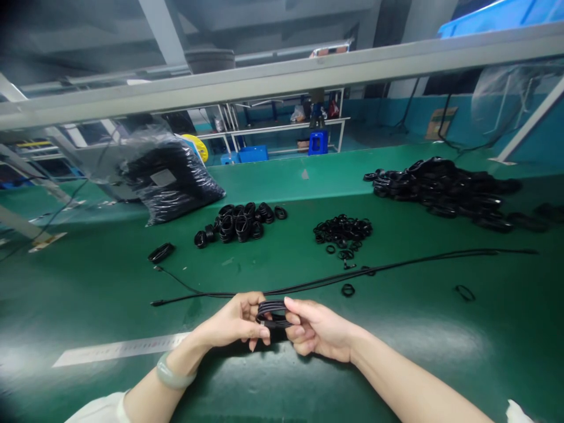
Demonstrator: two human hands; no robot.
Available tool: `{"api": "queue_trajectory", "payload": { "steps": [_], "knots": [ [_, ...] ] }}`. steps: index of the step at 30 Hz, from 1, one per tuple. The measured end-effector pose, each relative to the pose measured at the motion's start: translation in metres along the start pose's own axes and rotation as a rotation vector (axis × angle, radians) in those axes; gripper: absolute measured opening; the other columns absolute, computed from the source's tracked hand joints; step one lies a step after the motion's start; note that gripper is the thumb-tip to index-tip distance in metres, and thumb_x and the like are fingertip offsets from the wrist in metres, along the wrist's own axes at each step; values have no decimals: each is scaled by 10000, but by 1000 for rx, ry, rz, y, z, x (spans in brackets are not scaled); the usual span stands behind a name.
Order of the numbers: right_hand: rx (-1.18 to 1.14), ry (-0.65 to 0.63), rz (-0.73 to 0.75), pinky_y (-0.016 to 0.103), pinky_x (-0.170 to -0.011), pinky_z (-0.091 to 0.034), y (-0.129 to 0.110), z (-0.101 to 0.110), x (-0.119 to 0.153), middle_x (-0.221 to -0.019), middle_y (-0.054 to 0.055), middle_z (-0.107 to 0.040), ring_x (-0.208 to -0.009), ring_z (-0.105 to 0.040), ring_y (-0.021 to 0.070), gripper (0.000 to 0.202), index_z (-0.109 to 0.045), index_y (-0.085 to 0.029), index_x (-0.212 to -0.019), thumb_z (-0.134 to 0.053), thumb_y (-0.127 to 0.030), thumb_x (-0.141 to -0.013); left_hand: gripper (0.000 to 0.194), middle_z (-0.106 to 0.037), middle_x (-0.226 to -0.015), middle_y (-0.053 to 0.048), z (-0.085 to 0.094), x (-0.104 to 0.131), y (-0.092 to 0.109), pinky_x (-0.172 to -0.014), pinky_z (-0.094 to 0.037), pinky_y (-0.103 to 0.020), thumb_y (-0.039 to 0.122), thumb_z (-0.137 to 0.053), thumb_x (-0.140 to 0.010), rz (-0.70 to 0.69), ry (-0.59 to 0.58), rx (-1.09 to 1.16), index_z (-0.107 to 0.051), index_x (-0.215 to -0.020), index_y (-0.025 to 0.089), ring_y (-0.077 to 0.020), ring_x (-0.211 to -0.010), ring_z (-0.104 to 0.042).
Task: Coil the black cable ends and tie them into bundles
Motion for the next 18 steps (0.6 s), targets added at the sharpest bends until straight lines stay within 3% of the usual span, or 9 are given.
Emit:
{"api": "queue_trajectory", "payload": {
  "steps": [7,11,14,18],
  "knots": [
    [224,4,144,192,-464,-109,-9,-5,1,-574,-94,-310,-489,-135,47,495,-375,-199,-697,-636,-582,-872,348,-714,-722,-42,5,-1,2,-405,-392,-143,406,-715,-812,-16,32,-101,-475,-894,168,-74,-468,-603],
    [384,-4,185,206,-468,-117,-10,-9,1,-606,-97,-292,-505,-148,53,493,-382,-204,-741,-621,-617,-865,480,-672,-926,-38,0,4,6,-450,-441,-180,362,-778,-738,42,17,-157,-444,-1043,202,-86,-547,-617],
    [469,-43,152,213,-471,-129,-5,-15,0,-624,-97,-276,-516,-157,57,506,-393,-202,-764,-601,-653,-859,583,-660,-1000,-39,-10,11,12,-544,-456,-220,341,-840,-638,48,11,-412,-531,-1113,203,-111,-650,-604],
    [631,-28,154,210,-476,-177,-2,-18,-2,-645,-84,-295,-528,-216,61,509,-435,-190,-784,-547,-677,-878,348,-704,-908,-32,-19,16,21,-624,-418,-245,316,-722,-742,-8,131,-799,-623,-1055,199,-177,-758,-623]
  ]
}}
Point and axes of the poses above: each hand's wrist, its own x-axis away from the middle knuckle, its own z-axis out of the back of the hand, y = z × x, the point moved 7 cm from there along -x, towards the middle knuckle
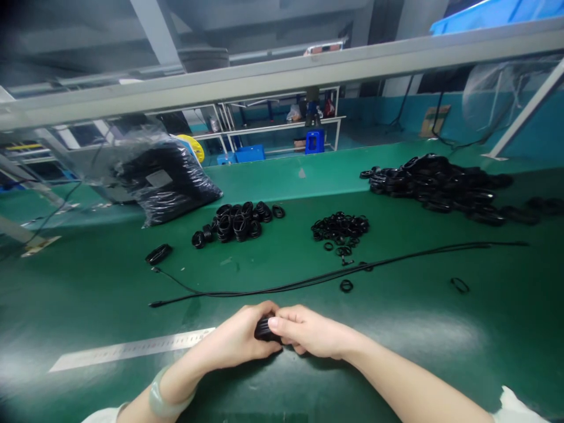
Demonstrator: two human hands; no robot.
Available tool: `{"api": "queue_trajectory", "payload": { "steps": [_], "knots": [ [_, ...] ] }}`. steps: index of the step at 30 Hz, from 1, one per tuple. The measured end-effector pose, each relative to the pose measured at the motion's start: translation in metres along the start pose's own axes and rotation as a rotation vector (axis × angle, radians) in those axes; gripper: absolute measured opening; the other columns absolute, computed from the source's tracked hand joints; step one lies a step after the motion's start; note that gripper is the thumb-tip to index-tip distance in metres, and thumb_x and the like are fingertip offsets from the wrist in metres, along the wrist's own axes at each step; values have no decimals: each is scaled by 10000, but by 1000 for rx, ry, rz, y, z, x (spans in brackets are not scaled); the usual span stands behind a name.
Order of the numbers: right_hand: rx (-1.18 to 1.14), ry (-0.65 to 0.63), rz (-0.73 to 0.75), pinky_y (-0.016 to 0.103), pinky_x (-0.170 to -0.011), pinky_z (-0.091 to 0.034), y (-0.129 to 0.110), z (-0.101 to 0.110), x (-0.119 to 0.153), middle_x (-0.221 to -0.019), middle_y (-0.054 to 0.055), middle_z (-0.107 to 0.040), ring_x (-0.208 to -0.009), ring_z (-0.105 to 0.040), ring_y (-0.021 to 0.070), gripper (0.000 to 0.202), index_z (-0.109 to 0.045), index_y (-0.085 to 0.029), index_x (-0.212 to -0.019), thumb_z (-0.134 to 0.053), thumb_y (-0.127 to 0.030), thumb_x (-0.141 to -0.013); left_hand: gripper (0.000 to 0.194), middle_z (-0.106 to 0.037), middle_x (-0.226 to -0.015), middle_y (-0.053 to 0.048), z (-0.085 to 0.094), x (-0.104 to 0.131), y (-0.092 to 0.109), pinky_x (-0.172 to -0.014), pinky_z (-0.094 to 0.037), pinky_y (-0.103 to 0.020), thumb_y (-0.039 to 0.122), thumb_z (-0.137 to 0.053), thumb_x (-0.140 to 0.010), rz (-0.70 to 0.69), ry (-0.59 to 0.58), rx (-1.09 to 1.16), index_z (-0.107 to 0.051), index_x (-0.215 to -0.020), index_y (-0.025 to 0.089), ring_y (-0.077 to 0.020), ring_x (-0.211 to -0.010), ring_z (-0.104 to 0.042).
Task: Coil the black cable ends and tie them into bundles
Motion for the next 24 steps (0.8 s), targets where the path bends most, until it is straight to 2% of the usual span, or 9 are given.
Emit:
{"api": "queue_trajectory", "payload": {
  "steps": [3,7,9,13,15,19,24],
  "knots": [
    [76,18,-17,202,-491,-229,2,0,-1,-668,-71,-317,-554,-260,68,503,-462,-185,-799,-532,-675,-887,146,-706,-867,-42,-1,2,4,-601,-367,-249,294,-595,-828,-45,26,-152,-629,-935,201,-181,-733,-617],
    [52,-9,-59,192,-492,-245,4,-4,-3,-649,-79,-300,-550,-247,71,513,-434,-198,-778,-540,-691,-870,153,-692,-791,-43,-2,5,0,-560,-317,-256,343,-544,-863,-73,-49,-257,-620,-856,210,-180,-660,-595],
    [122,-1,-85,197,-504,-280,3,-5,-3,-653,-70,-341,-550,-287,74,497,-444,-198,-780,-524,-678,-883,142,-690,-786,-47,-4,5,-2,-558,-319,-257,329,-536,-859,-62,-61,-262,-614,-843,212,-187,-663,-601],
    [449,98,-37,227,-568,-322,-11,-2,0,-691,-41,-453,-609,-389,96,391,-486,-185,-749,-497,-519,-952,69,-703,-802,-73,-10,2,-4,-573,-311,-278,200,-525,-793,43,46,-299,-584,-827,210,-232,-723,-647],
    [546,140,-9,232,-583,-319,-17,-2,3,-688,-41,-474,-628,-407,105,349,-492,-184,-734,-494,-450,-961,63,-713,-806,-87,-14,0,-4,-568,-286,-294,195,-516,-787,104,86,-324,-566,-822,210,-259,-727,-663],
    [610,160,-4,235,-590,-328,-22,-4,7,-703,-37,-526,-637,-453,116,287,-515,-191,-750,-508,-401,-946,54,-719,-817,-99,-21,0,-4,-573,-281,-306,241,-486,-834,146,86,-307,-527,-812,214,-275,-722,-669],
    [698,204,29,240,-583,-316,-28,-5,11,-726,-21,-559,-653,-490,128,281,-505,-198,-739,-535,-404,-929,21,-714,-872,-87,-21,2,-2,-620,-355,-294,222,-495,-825,87,120,-192,-515,-823,218,-244,-757,-657]
  ]
}}
Point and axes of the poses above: each hand's wrist, its own x-axis away from the middle knuckle, its own z-axis out of the back of the hand, y = z × x, the point moved 7 cm from there along -x, towards the middle knuckle
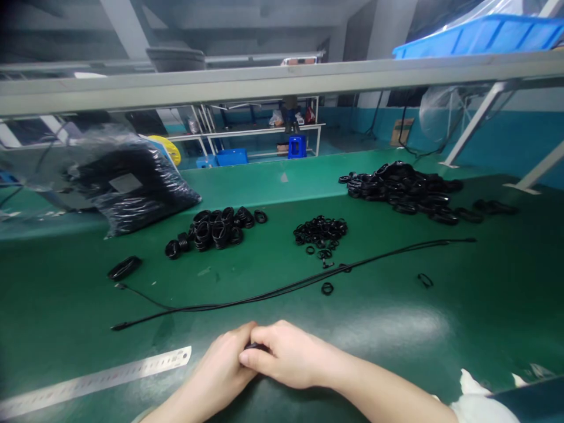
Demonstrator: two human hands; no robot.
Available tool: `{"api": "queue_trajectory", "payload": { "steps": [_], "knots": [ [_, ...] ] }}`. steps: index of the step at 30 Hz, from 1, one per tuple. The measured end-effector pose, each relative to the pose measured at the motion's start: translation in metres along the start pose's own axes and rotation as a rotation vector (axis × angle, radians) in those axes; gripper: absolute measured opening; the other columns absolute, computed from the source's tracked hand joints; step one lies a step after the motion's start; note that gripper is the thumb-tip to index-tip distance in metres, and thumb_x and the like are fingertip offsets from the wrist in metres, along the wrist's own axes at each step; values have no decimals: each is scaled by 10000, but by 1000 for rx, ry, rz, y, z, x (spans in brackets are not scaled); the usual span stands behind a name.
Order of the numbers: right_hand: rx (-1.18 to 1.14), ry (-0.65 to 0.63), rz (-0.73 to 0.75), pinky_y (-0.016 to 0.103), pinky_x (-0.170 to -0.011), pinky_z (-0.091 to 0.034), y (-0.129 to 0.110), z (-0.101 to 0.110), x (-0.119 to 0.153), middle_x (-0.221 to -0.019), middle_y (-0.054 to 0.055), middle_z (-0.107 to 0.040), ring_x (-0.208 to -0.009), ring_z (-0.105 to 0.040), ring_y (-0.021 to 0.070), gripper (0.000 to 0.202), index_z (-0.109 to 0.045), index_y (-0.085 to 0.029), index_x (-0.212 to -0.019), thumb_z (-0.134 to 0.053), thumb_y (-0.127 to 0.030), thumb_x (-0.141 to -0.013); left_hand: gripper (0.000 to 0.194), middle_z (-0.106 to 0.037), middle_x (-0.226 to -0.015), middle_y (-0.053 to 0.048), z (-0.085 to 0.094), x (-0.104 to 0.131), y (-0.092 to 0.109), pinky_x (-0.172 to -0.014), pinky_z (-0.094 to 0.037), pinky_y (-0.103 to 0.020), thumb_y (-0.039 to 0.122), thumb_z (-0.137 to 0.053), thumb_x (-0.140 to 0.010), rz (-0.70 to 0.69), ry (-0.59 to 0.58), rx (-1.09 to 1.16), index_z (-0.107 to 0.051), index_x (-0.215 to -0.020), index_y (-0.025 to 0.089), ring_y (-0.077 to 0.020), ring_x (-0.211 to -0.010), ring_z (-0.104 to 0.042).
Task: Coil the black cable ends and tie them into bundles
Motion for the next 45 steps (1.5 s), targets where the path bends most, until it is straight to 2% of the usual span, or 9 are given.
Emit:
{"api": "queue_trajectory", "payload": {
  "steps": [8,13,18,21,25,31,36,41,45],
  "knots": [
    [-83,23,-54,225,-548,-352,4,15,5,-746,-33,-595,-630,-509,135,362,-501,-240,-1068,-561,-563,-918,69,-691,-893,-57,5,-7,3,-680,-395,-272,247,-519,-844,-69,5,246,-546,-889,202,-210,-788,-612],
    [349,592,-327,302,-770,-386,41,111,8,-924,68,-628,-892,-585,212,184,-607,-198,-872,-474,-249,-989,227,-513,-717,28,12,-13,-8,-674,-361,-256,382,-508,-890,7,18,367,-453,-755,208,-151,-706,-470],
    [344,753,-421,356,-815,-372,81,164,4,-980,124,-561,-977,-553,272,111,-639,-151,-838,-551,-88,-864,296,-398,-700,48,15,-17,-10,-660,-331,-246,434,-549,-886,-24,53,515,-424,-738,210,-130,-687,-378],
    [239,713,-347,329,-787,-407,77,151,1,-936,82,-580,-871,-560,216,104,-656,-159,-884,-565,-207,-894,307,-404,-700,50,17,-17,-9,-661,-334,-243,444,-564,-891,-59,84,604,-449,-742,201,-123,-684,-375],
    [-241,407,-207,257,-608,-386,51,89,-7,-772,9,-598,-652,-491,136,298,-682,-172,-904,-680,-460,-827,292,-443,-696,50,22,-17,-10,-628,-340,-242,470,-583,-887,-75,144,695,-575,-896,178,-114,-650,-395],
    [-785,103,-223,229,-526,-240,35,23,-14,-623,-37,-524,-539,-347,72,343,-692,-139,-751,-856,-424,-652,349,-493,-645,47,20,-20,-12,-559,-319,-238,494,-612,-861,-52,118,746,-628,-934,152,-96,-566,-393],
    [-825,119,-48,217,-515,-299,24,24,-16,-606,-30,-563,-505,-414,67,334,-683,-141,-752,-770,-463,-767,315,-408,-546,81,11,-25,-18,-492,-266,-215,474,-608,-855,20,102,807,-566,-800,167,-73,-490,-330],
    [-804,-91,-73,192,-382,-215,23,18,-14,-674,12,-691,-328,-348,20,337,-682,-144,-952,-663,-468,-857,342,-391,-517,90,4,-25,-16,-433,-205,-203,508,-610,-834,79,-12,924,-530,-780,180,-59,-441,-279],
    [-556,28,-118,175,-352,-212,28,34,-8,-660,-3,-688,-376,-339,46,398,-668,-180,-1133,-709,-413,-812,297,-389,-517,94,7,-21,-12,-434,-211,-210,456,-614,-842,100,-47,872,-550,-795,169,-59,-439,-276]
  ]
}}
Point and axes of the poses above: each hand's wrist, its own x-axis away from the middle knuckle, its own z-axis out of the back of the hand, y = z × x, the point moved 7 cm from there along -x, towards the middle knuckle
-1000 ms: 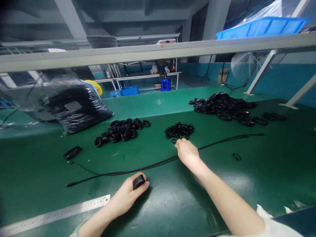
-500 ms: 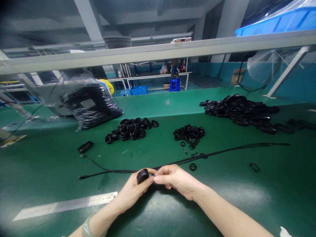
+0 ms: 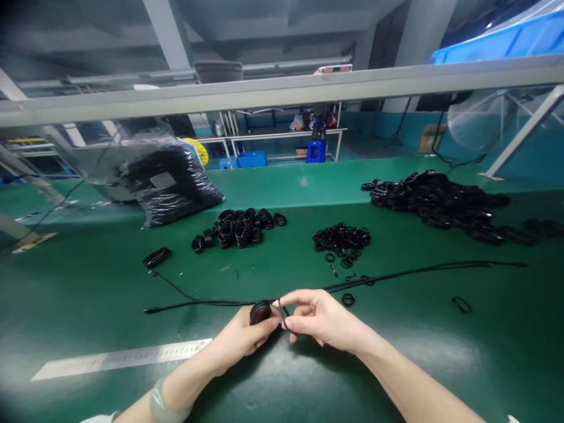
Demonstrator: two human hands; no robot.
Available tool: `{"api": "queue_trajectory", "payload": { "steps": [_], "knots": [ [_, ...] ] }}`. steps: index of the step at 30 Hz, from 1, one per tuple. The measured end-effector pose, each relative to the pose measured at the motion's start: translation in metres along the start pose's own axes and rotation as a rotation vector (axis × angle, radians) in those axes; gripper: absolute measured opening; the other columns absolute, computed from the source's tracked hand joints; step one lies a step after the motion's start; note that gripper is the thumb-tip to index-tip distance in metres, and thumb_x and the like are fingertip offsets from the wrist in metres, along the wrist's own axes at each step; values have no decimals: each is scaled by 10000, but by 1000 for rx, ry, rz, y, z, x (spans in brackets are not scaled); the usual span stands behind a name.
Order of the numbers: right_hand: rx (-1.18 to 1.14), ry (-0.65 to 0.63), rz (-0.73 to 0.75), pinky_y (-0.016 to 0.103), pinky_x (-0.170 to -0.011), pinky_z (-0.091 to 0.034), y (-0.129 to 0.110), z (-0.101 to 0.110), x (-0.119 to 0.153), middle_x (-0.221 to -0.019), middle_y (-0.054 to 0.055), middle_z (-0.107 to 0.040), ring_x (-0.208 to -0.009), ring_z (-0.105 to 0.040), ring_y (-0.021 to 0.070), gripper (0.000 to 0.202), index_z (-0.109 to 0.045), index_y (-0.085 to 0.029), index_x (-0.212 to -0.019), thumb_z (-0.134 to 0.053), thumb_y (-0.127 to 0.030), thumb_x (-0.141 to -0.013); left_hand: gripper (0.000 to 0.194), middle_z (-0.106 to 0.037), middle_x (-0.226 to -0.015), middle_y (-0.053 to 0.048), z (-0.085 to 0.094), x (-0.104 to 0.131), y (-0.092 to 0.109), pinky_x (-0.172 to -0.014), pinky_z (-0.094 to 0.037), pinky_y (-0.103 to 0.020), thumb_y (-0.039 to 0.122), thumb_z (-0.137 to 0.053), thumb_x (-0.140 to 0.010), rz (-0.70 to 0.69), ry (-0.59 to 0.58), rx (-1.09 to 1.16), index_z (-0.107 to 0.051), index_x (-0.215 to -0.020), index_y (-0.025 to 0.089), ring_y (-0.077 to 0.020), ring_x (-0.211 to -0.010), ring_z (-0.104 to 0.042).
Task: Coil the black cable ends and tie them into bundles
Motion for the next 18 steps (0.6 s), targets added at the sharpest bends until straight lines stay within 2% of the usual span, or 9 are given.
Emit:
{"api": "queue_trajectory", "payload": {
  "steps": [3,5,7,8,11,14,16,18],
  "knots": [
    [289,113,121,204,-456,-357,-14,-1,7,-669,-14,-661,-499,-472,100,383,-693,-237,-1169,-711,-351,-804,137,-502,-576,54,-4,4,7,-518,-330,-219,272,-607,-829,-74,-42,-122,-610,-764,151,-85,-523,-417],
    [556,145,261,243,-580,-398,-25,-12,10,-748,-6,-677,-624,-550,137,341,-718,-287,-1134,-718,-274,-793,79,-639,-745,3,-11,7,11,-655,-426,-245,171,-597,-796,-156,-118,-173,-663,-832,149,-140,-708,-565],
    [743,147,357,268,-654,-387,-29,-23,11,-837,-5,-689,-717,-577,160,352,-713,-317,-1117,-714,-208,-782,308,-693,-936,-25,-16,9,12,-793,-460,-279,96,-587,-762,-225,-146,-146,-658,-1053,167,-189,-906,-617],
    [741,133,355,267,-652,-379,-27,-25,10,-840,-11,-680,-716,-573,156,350,-700,-317,-1111,-698,-187,-786,431,-693,-995,-33,-16,9,13,-832,-462,-289,69,-586,-746,-247,-139,-113,-614,-1163,175,-198,-959,-618],
    [379,20,215,230,-561,-344,-11,-24,2,-740,-46,-599,-598,-495,110,268,-594,-270,-1083,-646,-204,-828,661,-665,-1057,-47,-17,9,12,-815,-467,-278,24,-614,-704,-284,-111,-13,-478,-1331,183,-183,-944,-612],
    [9,-113,122,212,-527,-321,0,-23,-2,-676,-69,-541,-566,-450,95,294,-472,-227,-1012,-692,-270,-822,657,-650,-1028,-47,-18,7,11,-702,-448,-230,52,-677,-700,-274,-120,66,-482,-1315,174,-144,-841,-592],
    [-56,-135,143,217,-556,-338,-1,-20,-2,-700,-61,-544,-599,-461,94,336,-443,-216,-969,-728,-308,-818,624,-650,-973,-42,-17,5,10,-631,-426,-203,115,-735,-706,-240,-101,129,-500,-1283,159,-107,-745,-569],
    [-46,-107,200,221,-585,-355,-7,-17,-2,-750,-49,-535,-631,-463,91,311,-441,-211,-952,-697,-366,-869,639,-629,-861,-10,-13,4,8,-508,-370,-177,224,-770,-733,-177,-70,213,-482,-1300,164,-57,-580,-498]
  ]
}}
Point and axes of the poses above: each hand's wrist, its own x-axis away from the middle knuckle, its own z-axis out of the back of the hand, y = z × x, the point moved 7 cm from there along -x, towards the middle knuckle
